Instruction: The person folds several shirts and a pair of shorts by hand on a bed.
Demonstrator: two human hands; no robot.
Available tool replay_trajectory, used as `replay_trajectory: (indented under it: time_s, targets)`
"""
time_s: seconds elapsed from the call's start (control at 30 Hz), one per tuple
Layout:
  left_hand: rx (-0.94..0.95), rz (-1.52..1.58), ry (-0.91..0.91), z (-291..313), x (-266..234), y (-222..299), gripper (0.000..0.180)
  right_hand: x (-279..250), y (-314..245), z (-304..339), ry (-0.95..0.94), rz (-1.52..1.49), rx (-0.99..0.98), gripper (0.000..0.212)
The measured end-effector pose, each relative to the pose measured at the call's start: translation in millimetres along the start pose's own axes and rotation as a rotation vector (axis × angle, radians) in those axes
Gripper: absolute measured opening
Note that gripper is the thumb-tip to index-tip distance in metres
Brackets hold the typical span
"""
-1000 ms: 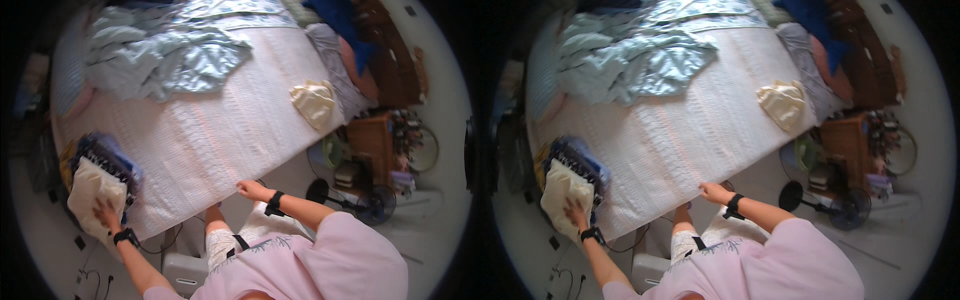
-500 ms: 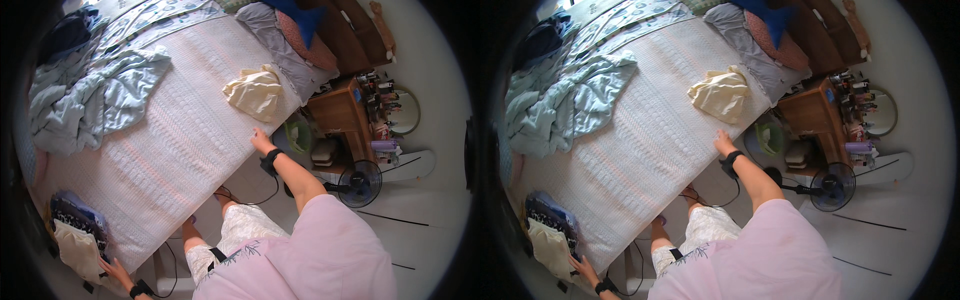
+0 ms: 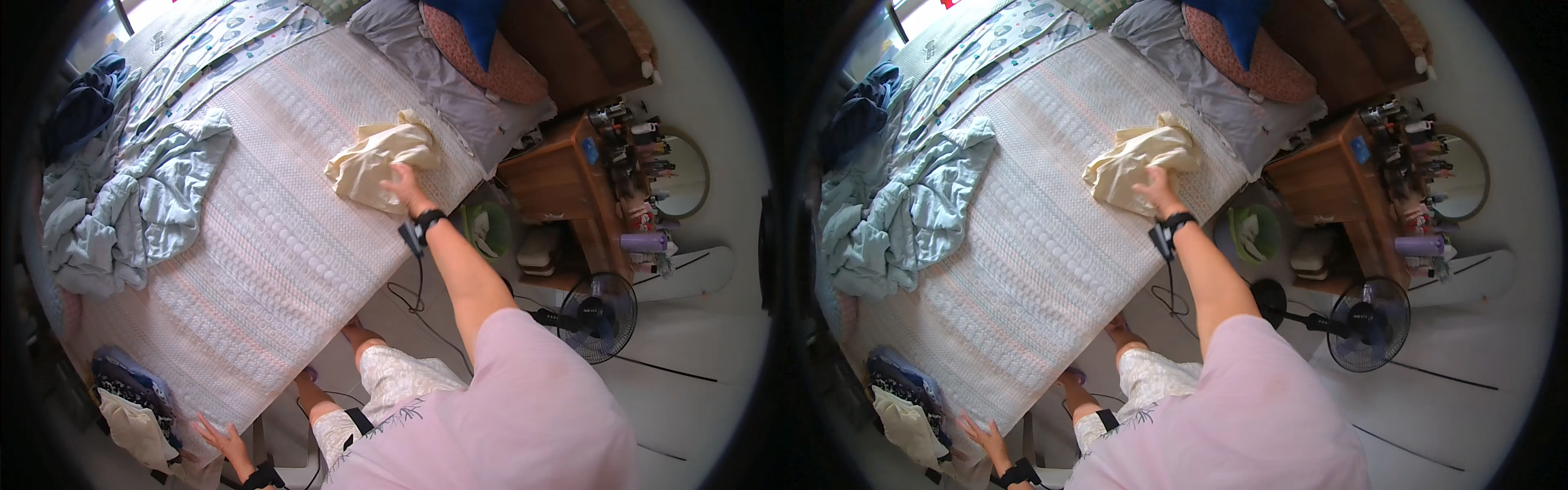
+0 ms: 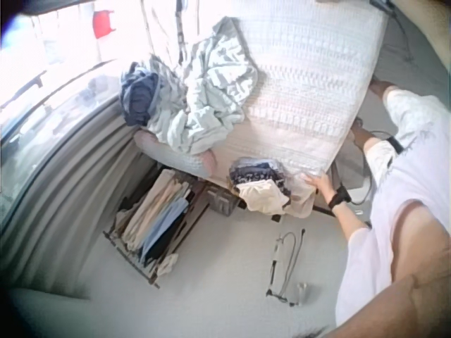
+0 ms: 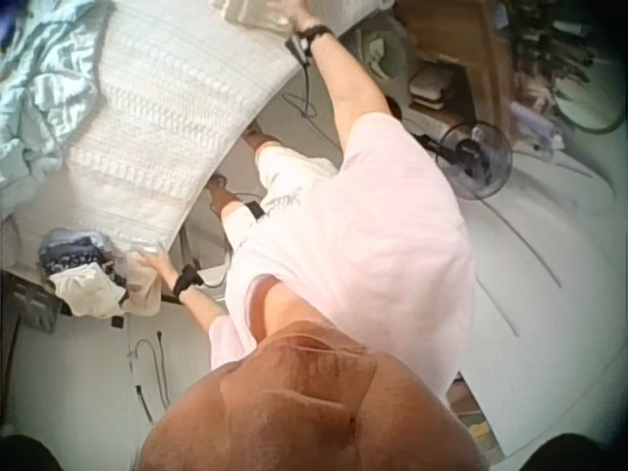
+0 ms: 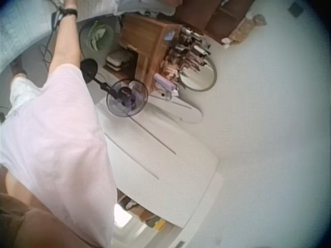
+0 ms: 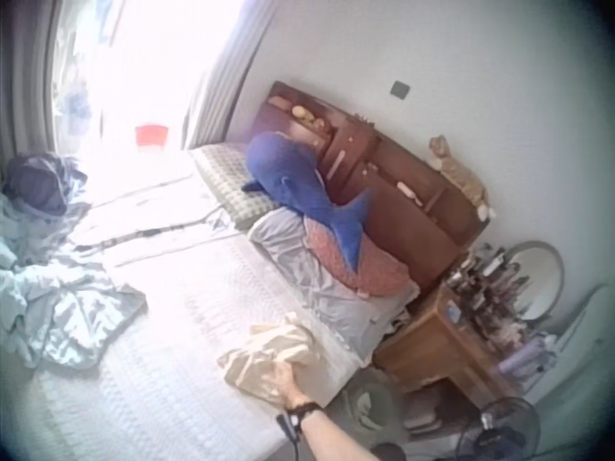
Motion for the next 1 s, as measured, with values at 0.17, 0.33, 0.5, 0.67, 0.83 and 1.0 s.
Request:
replay_trajectory:
  time_s: [0.17,0.33,0.5,0.67,0.83,1.0]
  targets:
    - [-0.002,0.095,0.008,-9.8,-12.7,58.6,0.076,69.7,-42.3,150.1,-0.584,0.295,-0.407,0.055]
    - [-0.009,0.233,0.017,-0.4,-7.3,78.1,0.076,90.9,-10.4,219.3,-0.638,0.341,-0.437,0.044]
    - [-0.106,0.323,-0.047,10.6,4.1,79.6,0.075,123.3,-26.6,201.8,-0.128,0.233,-0.318,0.046]
    - [-0.091,0.370,-0.049,19.2,-8.5,87.0,0.073,138.1,8.7,164.7,0.272,0.369,0.030,0.037]
    - [-0.002,0.374,0.003,24.6,-39.7,66.3,0.067,139.8,-42.2,175.9,0.092,0.011,-0.189,0.018]
    - [0.047,0.612,0.078,-0.4,-106.9,73.7,0.058,131.4,-186.6,289.2,-0.647,0.101,-0.630,0.017]
Point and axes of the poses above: each hand's wrist, its own z-axis away from the middle knuckle, its own x-axis out of the palm, y = z × x, the point moved 2 cm from there along -z, towards the middle knuckle, and after that the axes turned 15 degrees about x, right-handed, at the moved point
